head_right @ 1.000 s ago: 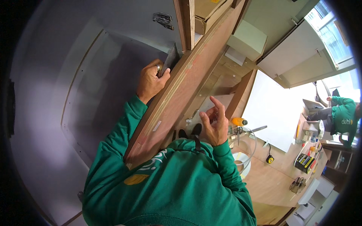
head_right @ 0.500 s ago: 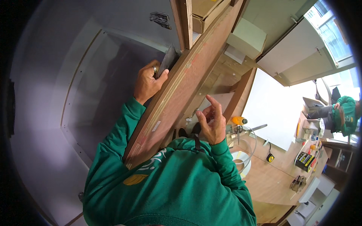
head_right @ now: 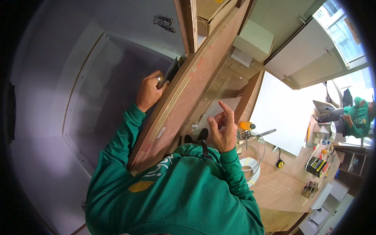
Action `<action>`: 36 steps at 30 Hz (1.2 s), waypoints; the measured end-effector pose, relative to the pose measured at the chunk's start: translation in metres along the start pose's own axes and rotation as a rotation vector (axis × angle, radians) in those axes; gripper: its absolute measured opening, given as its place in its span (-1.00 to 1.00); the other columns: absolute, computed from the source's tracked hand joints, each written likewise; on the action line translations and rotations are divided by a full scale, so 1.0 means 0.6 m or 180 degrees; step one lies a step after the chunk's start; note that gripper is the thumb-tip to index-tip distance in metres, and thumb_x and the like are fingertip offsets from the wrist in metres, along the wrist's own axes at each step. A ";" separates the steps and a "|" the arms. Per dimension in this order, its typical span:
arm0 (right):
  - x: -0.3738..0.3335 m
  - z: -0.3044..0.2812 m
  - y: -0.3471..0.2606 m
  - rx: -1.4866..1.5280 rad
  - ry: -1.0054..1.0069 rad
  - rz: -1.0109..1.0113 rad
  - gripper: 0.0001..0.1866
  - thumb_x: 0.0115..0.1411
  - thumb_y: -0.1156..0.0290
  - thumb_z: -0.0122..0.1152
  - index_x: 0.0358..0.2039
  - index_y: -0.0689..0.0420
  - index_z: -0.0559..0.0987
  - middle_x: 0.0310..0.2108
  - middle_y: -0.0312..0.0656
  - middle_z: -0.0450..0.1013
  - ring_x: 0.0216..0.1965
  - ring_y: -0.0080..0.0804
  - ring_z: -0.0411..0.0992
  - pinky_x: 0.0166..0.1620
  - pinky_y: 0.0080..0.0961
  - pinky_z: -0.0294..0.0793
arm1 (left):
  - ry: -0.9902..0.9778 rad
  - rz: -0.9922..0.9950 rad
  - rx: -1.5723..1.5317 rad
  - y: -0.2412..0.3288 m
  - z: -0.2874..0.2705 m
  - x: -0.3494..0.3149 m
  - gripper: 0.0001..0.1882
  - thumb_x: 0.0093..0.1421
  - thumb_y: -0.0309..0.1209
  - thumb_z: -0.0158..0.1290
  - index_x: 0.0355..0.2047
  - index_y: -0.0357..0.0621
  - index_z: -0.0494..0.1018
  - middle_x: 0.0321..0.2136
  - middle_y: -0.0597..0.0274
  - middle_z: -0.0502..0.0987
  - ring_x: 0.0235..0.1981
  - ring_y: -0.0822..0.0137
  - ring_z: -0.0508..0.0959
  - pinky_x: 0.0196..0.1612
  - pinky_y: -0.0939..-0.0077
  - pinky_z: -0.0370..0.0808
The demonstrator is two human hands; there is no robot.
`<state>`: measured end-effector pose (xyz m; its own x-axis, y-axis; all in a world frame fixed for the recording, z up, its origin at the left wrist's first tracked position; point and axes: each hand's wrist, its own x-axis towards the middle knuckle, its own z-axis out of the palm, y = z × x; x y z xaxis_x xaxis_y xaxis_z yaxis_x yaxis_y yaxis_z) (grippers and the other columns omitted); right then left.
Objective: The person applies adhesive from a bottle onto a scraper and uses it to spread the adhesive onto the edge of a wooden cabinet panel.
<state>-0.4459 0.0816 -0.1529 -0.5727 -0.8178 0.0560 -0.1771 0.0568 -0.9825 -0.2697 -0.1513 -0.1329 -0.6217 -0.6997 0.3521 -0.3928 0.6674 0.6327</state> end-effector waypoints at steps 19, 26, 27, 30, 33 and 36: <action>-0.009 0.016 0.005 -0.0075 -0.0093 0.0039 -0.41 0.19 0.48 0.31 0.22 0.18 0.34 -0.52 -0.34 0.33 -0.52 -0.66 0.29 -0.42 -0.67 0.31 | 0.0112 0.0601 -0.0084 -0.046 0.038 -0.017 -0.90 0.05 -0.64 0.13 -0.44 -0.25 0.43 -0.37 0.15 0.44 -0.41 0.06 0.52 -0.38 0.27 0.49; -0.015 0.007 0.006 -0.0039 -0.0038 0.0025 -0.42 0.21 0.48 0.29 0.23 0.18 0.33 -0.53 -0.35 0.32 -0.51 -0.66 0.27 -0.42 -0.67 0.29 | 0.0346 0.0613 -0.0134 -0.042 0.019 -0.050 -0.87 0.06 -0.64 0.14 -0.46 -0.27 0.39 -0.45 0.12 0.40 -0.46 0.06 0.48 -0.39 0.32 0.47; -0.015 0.005 0.010 -0.0039 -0.0007 0.0030 -0.42 0.21 0.48 0.29 0.23 0.18 0.33 -0.53 -0.35 0.32 -0.51 -0.66 0.27 -0.42 -0.67 0.29 | 0.0368 0.0021 -0.0426 -0.031 0.013 -0.051 -0.86 0.09 -0.61 0.15 -0.47 -0.28 0.37 -0.47 0.11 0.38 -0.50 0.06 0.45 -0.40 0.34 0.45; -0.014 0.007 0.009 -0.0103 -0.0037 0.0044 -0.41 0.20 0.48 0.29 0.23 0.18 0.33 -0.52 -0.35 0.32 -0.51 -0.66 0.28 -0.42 -0.68 0.29 | 0.0461 0.0214 -0.0233 -0.017 0.004 -0.038 -0.80 0.15 -0.54 0.16 -0.49 -0.30 0.35 -0.50 0.09 0.35 -0.56 0.06 0.39 -0.43 0.35 0.41; -0.012 0.016 0.006 -0.0149 -0.0099 0.0015 -0.41 0.20 0.48 0.29 0.23 0.17 0.33 -0.53 -0.35 0.32 -0.52 -0.66 0.28 -0.42 -0.67 0.30 | 0.0353 0.0125 -0.0317 -0.001 -0.004 -0.022 -0.79 0.14 -0.52 0.18 -0.50 -0.32 0.35 -0.52 0.07 0.34 -0.57 0.06 0.40 -0.46 0.33 0.39; -0.010 0.027 -0.002 -0.0183 -0.0188 -0.0045 -0.40 0.19 0.49 0.29 0.23 0.16 0.33 -0.53 -0.35 0.33 -0.53 -0.66 0.28 -0.43 -0.67 0.30 | 0.0286 0.0219 -0.0460 -0.004 -0.004 -0.011 -0.80 0.15 -0.52 0.17 -0.51 -0.32 0.36 -0.53 0.08 0.36 -0.58 0.09 0.41 -0.48 0.32 0.38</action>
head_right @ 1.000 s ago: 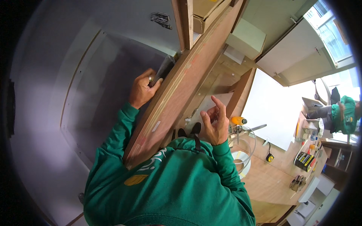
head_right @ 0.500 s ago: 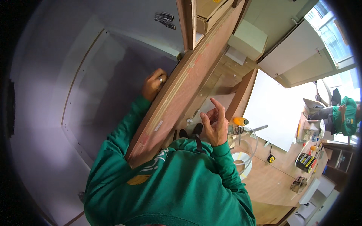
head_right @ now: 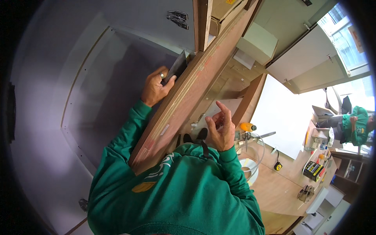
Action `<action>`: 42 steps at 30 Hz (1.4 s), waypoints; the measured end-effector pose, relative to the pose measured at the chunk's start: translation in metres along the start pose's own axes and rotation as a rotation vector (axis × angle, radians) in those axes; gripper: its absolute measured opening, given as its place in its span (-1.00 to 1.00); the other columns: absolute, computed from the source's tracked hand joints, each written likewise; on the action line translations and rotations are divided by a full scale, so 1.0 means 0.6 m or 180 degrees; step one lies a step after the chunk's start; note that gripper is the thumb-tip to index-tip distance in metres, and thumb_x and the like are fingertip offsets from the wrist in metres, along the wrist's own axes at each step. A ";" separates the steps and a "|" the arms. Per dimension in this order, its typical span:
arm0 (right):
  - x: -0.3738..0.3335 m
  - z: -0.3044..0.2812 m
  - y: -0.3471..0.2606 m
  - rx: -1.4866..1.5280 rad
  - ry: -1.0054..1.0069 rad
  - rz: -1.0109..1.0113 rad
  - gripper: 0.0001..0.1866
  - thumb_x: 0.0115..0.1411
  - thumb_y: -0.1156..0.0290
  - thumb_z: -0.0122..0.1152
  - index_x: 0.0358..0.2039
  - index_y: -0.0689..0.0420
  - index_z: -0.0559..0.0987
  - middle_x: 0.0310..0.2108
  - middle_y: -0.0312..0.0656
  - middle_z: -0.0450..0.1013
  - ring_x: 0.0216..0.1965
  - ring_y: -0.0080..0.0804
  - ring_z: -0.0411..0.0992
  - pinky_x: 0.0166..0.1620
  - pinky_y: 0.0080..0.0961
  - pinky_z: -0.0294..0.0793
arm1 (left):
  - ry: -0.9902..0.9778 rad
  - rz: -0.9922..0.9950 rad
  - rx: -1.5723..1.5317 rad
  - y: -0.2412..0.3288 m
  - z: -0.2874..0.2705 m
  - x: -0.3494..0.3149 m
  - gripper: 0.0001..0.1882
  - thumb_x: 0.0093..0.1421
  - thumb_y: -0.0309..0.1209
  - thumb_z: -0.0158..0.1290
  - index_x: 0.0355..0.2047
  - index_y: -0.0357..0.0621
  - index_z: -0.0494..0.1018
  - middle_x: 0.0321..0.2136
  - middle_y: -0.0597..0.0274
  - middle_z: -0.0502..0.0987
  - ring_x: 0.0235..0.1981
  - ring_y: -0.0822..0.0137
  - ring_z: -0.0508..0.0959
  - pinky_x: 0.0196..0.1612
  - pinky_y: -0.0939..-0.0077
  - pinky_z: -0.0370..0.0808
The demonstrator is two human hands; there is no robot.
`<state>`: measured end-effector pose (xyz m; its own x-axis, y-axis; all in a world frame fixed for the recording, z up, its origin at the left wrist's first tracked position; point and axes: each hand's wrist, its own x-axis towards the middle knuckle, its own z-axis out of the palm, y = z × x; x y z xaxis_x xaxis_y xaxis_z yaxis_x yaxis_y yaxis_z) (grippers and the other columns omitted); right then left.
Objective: The person applies adhesive from a bottle onto a scraper and uses it to spread the adhesive onto the edge of a wooden cabinet panel.
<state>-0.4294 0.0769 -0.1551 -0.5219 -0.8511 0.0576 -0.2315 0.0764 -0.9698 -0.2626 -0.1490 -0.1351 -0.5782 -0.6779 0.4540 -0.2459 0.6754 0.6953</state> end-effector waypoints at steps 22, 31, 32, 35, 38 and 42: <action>-0.003 0.006 -0.008 -0.0024 0.0098 0.0123 -0.42 0.19 0.47 0.31 0.21 0.15 0.36 -0.53 -0.33 0.34 -0.54 -0.66 0.30 -0.44 -0.66 0.33 | 0.0207 -0.0013 -0.0017 0.020 0.013 0.020 -0.68 0.11 -0.55 0.17 -0.69 -0.31 0.29 -0.63 0.16 0.33 -0.71 0.24 0.35 -0.59 0.32 0.27; 0.007 -0.011 0.005 0.0002 0.0150 0.0004 -0.42 0.17 0.51 0.30 0.21 0.15 0.36 -0.53 -0.33 0.34 -0.54 -0.66 0.31 -0.45 -0.65 0.33 | 0.0327 -0.0019 0.0040 0.042 0.025 0.037 -0.65 0.10 -0.56 0.19 -0.69 -0.33 0.25 -0.65 0.18 0.24 -0.70 0.35 0.23 -0.60 0.38 0.20; 0.008 -0.010 0.004 0.0011 0.0127 -0.0002 -0.42 0.17 0.51 0.30 0.21 0.15 0.36 -0.53 -0.33 0.34 -0.54 -0.66 0.31 -0.45 -0.65 0.33 | 0.0361 -0.0011 -0.0001 0.043 0.028 0.039 -0.65 0.10 -0.55 0.19 -0.69 -0.32 0.26 -0.65 0.18 0.25 -0.70 0.34 0.25 -0.60 0.38 0.20; 0.012 -0.002 -0.003 0.0004 -0.0020 -0.0018 -0.41 0.17 0.50 0.30 0.21 0.14 0.36 -0.53 -0.33 0.35 -0.55 -0.66 0.32 -0.45 -0.65 0.33 | 0.0441 -0.0014 0.0054 0.046 0.026 0.034 -0.66 0.10 -0.55 0.19 -0.69 -0.32 0.27 -0.64 0.18 0.26 -0.70 0.34 0.26 -0.60 0.38 0.21; 0.013 -0.001 -0.010 -0.0231 -0.0040 -0.0164 -0.40 0.16 0.49 0.31 0.22 0.14 0.35 -0.53 -0.32 0.35 -0.55 -0.65 0.34 -0.46 -0.64 0.34 | 0.0509 -0.0043 0.0103 0.054 0.025 0.021 -0.66 0.10 -0.54 0.19 -0.69 -0.32 0.28 -0.64 0.17 0.27 -0.70 0.35 0.27 -0.59 0.38 0.21; 0.007 -0.001 0.005 -0.0073 -0.0066 -0.0154 -0.38 0.15 0.49 0.32 0.23 0.12 0.35 -0.52 -0.32 0.37 -0.56 -0.63 0.35 -0.46 -0.62 0.35 | 0.0406 -0.0020 0.0235 0.063 0.018 0.017 -0.70 0.13 -0.54 0.17 -0.67 -0.33 0.32 -0.61 0.15 0.35 -0.72 0.26 0.35 -0.60 0.35 0.28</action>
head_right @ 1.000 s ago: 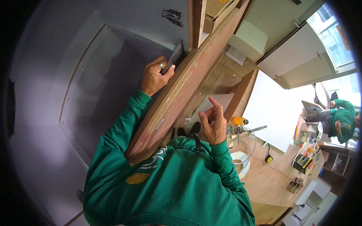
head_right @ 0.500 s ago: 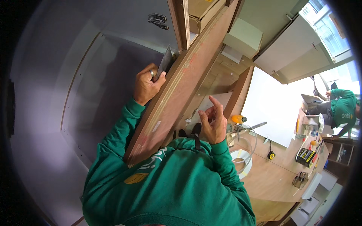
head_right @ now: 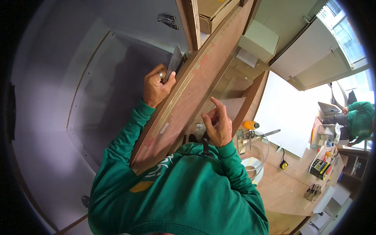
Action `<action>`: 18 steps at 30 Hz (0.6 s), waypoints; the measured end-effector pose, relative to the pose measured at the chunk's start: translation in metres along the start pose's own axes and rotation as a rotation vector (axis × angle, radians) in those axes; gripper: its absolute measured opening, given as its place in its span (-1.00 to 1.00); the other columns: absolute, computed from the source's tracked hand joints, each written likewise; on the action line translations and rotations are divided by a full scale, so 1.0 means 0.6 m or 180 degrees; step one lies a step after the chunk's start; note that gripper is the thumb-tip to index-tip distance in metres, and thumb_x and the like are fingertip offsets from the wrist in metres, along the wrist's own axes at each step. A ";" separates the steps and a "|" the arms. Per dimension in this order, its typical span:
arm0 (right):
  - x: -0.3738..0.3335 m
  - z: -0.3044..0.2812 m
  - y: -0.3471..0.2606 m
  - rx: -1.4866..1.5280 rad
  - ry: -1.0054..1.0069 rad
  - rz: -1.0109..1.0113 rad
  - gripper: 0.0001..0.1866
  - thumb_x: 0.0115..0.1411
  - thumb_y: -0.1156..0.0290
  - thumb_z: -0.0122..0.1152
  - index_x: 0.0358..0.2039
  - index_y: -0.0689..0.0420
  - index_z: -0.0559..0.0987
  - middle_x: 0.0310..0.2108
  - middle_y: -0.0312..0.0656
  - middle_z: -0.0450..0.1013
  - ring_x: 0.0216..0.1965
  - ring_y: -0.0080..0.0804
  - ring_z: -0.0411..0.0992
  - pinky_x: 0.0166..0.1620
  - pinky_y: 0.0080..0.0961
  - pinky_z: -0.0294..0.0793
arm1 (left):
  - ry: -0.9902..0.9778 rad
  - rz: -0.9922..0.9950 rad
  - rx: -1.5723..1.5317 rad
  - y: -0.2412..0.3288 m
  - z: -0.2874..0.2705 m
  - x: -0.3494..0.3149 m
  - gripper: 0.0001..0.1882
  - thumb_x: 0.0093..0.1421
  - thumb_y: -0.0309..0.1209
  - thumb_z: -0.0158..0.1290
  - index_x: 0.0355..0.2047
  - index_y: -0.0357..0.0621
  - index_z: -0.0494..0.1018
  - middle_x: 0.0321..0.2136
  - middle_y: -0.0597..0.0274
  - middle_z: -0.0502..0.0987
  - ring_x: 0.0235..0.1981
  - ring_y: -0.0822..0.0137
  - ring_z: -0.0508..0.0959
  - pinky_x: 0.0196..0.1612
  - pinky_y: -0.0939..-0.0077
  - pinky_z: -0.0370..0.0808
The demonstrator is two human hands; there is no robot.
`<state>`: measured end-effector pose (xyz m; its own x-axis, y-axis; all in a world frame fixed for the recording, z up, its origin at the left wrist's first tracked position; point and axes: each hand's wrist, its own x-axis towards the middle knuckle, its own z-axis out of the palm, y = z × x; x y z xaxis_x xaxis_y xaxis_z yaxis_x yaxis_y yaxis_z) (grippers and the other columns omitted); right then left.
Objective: The person applies adhesive from a bottle onto a scraper and uses it to spread the adhesive onto the edge of a wooden cabinet panel.
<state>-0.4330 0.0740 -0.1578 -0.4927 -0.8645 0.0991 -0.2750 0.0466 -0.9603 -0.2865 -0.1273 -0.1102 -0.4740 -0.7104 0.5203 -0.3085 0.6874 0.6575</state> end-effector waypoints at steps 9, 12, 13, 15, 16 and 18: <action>-0.008 -0.022 0.000 -0.0070 0.0098 -0.0071 -0.39 0.15 0.48 0.33 0.22 0.11 0.36 -0.53 -0.33 0.36 -0.56 -0.63 0.34 -0.47 -0.63 0.34 | 0.0177 0.0015 0.0060 0.006 0.013 0.011 -0.66 0.12 -0.56 0.17 -0.68 -0.30 0.26 -0.63 0.18 0.30 -0.72 0.33 0.29 -0.61 0.39 0.24; -0.009 -0.030 0.007 -0.0028 0.0218 -0.0111 -0.39 0.15 0.49 0.33 0.22 0.11 0.36 -0.54 -0.33 0.35 -0.57 -0.63 0.33 -0.48 -0.63 0.33 | 0.0159 0.0079 0.0006 0.008 0.002 0.003 -0.67 0.11 -0.56 0.17 -0.67 -0.30 0.26 -0.63 0.18 0.30 -0.72 0.33 0.28 -0.61 0.38 0.24; -0.010 -0.033 0.011 -0.0010 0.0246 -0.0102 -0.38 0.14 0.49 0.33 0.22 0.10 0.36 -0.54 -0.34 0.35 -0.57 -0.63 0.33 -0.48 -0.63 0.33 | 0.0151 0.0085 0.0003 0.011 0.002 0.004 -0.67 0.11 -0.56 0.17 -0.67 -0.30 0.26 -0.63 0.18 0.30 -0.72 0.33 0.28 -0.61 0.38 0.24; -0.013 -0.033 0.018 -0.0005 0.0262 -0.0078 -0.38 0.14 0.50 0.33 0.22 0.10 0.36 -0.54 -0.33 0.36 -0.58 -0.63 0.33 -0.48 -0.63 0.34 | 0.0083 0.0023 0.0067 0.016 0.000 0.011 -0.67 0.10 -0.57 0.18 -0.68 -0.31 0.25 -0.64 0.18 0.30 -0.72 0.33 0.28 -0.61 0.38 0.24; -0.012 -0.033 0.019 -0.0004 0.0263 -0.0070 -0.38 0.13 0.51 0.33 0.22 0.10 0.36 -0.54 -0.33 0.36 -0.58 -0.63 0.33 -0.48 -0.62 0.34 | 0.0093 0.0028 0.0069 0.017 0.002 0.014 -0.67 0.10 -0.57 0.18 -0.68 -0.31 0.25 -0.64 0.18 0.30 -0.72 0.33 0.28 -0.61 0.38 0.24; -0.012 -0.031 0.013 -0.0032 0.0225 -0.0124 -0.38 0.13 0.51 0.33 0.22 0.10 0.36 -0.53 -0.33 0.37 -0.58 -0.63 0.34 -0.48 -0.62 0.34 | 0.0196 0.0161 0.0029 0.018 0.009 0.021 -0.66 0.09 -0.58 0.19 -0.68 -0.32 0.25 -0.65 0.17 0.29 -0.72 0.33 0.28 -0.61 0.38 0.23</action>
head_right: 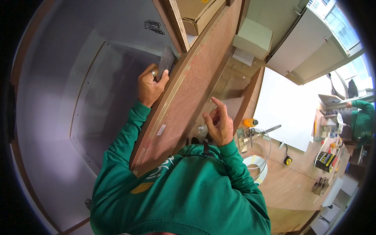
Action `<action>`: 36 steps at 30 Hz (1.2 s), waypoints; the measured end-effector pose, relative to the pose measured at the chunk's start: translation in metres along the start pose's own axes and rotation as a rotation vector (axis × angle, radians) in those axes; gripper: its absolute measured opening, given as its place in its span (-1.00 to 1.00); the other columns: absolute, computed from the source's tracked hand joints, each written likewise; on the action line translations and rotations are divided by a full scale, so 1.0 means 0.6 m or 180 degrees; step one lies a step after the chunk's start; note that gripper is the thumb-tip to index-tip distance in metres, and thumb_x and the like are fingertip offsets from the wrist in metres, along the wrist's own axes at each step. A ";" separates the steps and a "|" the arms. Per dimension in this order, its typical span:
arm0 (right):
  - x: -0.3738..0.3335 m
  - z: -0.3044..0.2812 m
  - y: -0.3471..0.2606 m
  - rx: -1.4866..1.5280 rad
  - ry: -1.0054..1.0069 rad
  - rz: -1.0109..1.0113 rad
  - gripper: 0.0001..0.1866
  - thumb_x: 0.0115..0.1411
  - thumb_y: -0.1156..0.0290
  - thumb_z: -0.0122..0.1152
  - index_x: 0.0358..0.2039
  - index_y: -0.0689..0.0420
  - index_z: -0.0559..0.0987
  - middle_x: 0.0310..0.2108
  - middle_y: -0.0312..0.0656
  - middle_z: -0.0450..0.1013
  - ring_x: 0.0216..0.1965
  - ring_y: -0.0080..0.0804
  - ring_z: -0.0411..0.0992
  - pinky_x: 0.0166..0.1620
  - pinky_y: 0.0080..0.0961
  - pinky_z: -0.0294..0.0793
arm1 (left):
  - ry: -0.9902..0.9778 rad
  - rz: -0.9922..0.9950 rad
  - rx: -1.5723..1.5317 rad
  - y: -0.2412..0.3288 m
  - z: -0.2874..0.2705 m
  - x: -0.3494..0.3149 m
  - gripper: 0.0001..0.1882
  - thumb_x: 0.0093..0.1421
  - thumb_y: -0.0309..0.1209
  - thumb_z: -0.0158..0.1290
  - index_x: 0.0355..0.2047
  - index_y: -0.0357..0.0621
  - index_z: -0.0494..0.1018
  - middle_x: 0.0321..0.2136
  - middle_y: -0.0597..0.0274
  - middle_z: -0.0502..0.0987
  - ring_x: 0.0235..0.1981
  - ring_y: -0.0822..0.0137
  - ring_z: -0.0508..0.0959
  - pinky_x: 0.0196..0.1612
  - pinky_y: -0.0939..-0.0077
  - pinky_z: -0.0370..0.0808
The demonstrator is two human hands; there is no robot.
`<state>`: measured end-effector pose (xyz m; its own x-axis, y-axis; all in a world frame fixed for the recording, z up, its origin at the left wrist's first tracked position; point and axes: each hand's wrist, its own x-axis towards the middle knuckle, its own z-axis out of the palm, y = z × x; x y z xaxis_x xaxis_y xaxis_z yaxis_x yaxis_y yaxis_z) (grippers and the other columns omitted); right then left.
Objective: The person applies adhesive from a bottle onto a scraper and uses it to spread the adhesive onto the edge of a wooden cabinet panel.
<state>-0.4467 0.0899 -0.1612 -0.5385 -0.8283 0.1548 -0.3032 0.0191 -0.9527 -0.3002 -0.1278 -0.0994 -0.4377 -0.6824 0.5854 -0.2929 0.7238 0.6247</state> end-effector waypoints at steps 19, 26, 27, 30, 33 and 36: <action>-0.006 0.002 -0.019 -0.0038 -0.0014 0.0052 -0.38 0.14 0.50 0.33 0.22 0.11 0.36 -0.53 -0.33 0.36 -0.57 -0.63 0.33 -0.47 -0.62 0.34 | -0.0138 -0.0050 -0.0021 -0.033 0.003 -0.006 -0.66 0.10 -0.54 0.19 -0.69 -0.31 0.26 -0.65 0.13 0.29 -0.72 0.25 0.28 -0.60 0.34 0.23; -0.009 0.001 -0.010 -0.0093 0.0077 0.0061 -0.37 0.13 0.50 0.34 0.23 0.11 0.36 -0.53 -0.34 0.33 -0.57 -0.64 0.33 -0.47 -0.63 0.34 | -0.0234 -0.0183 -0.0021 -0.028 0.002 -0.010 -0.66 0.10 -0.52 0.20 -0.66 -0.31 0.26 -0.66 0.19 0.23 -0.68 0.40 0.23 -0.59 0.40 0.21; -0.009 0.002 -0.011 -0.0071 0.0045 0.0079 -0.37 0.13 0.51 0.34 0.23 0.11 0.36 -0.53 -0.33 0.33 -0.57 -0.64 0.33 -0.47 -0.64 0.34 | -0.0216 -0.0172 -0.0007 -0.031 0.004 -0.008 -0.66 0.10 -0.52 0.20 -0.65 -0.32 0.26 -0.66 0.19 0.22 -0.68 0.40 0.23 -0.59 0.40 0.21; -0.009 0.006 -0.017 -0.0057 -0.0027 0.0070 -0.37 0.13 0.51 0.33 0.23 0.10 0.36 -0.52 -0.33 0.33 -0.57 -0.65 0.32 -0.48 -0.64 0.33 | -0.0165 -0.0150 -0.0042 -0.038 0.008 -0.009 -0.66 0.10 -0.52 0.21 -0.64 -0.32 0.25 -0.67 0.19 0.21 -0.68 0.41 0.22 -0.59 0.40 0.21; -0.009 0.010 -0.021 -0.0078 -0.0039 0.0012 -0.38 0.13 0.50 0.33 0.22 0.10 0.36 -0.52 -0.32 0.34 -0.56 -0.65 0.32 -0.48 -0.64 0.34 | -0.0218 -0.0125 -0.0015 -0.045 0.003 -0.011 -0.64 0.10 -0.53 0.20 -0.66 -0.33 0.23 -0.66 0.19 0.20 -0.69 0.39 0.21 -0.59 0.39 0.19; -0.011 0.009 -0.023 -0.0105 0.0013 -0.0001 -0.38 0.14 0.51 0.32 0.22 0.10 0.36 -0.52 -0.32 0.34 -0.56 -0.65 0.33 -0.48 -0.64 0.34 | -0.0378 -0.0122 -0.0056 -0.046 -0.008 -0.015 -0.62 0.10 -0.52 0.20 -0.67 -0.33 0.21 -0.66 0.17 0.20 -0.69 0.37 0.20 -0.59 0.36 0.18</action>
<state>-0.4348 0.0924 -0.1506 -0.5416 -0.8259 0.1564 -0.3292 0.0372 -0.9435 -0.2842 -0.1423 -0.1193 -0.5244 -0.6920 0.4961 -0.2968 0.6947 0.6552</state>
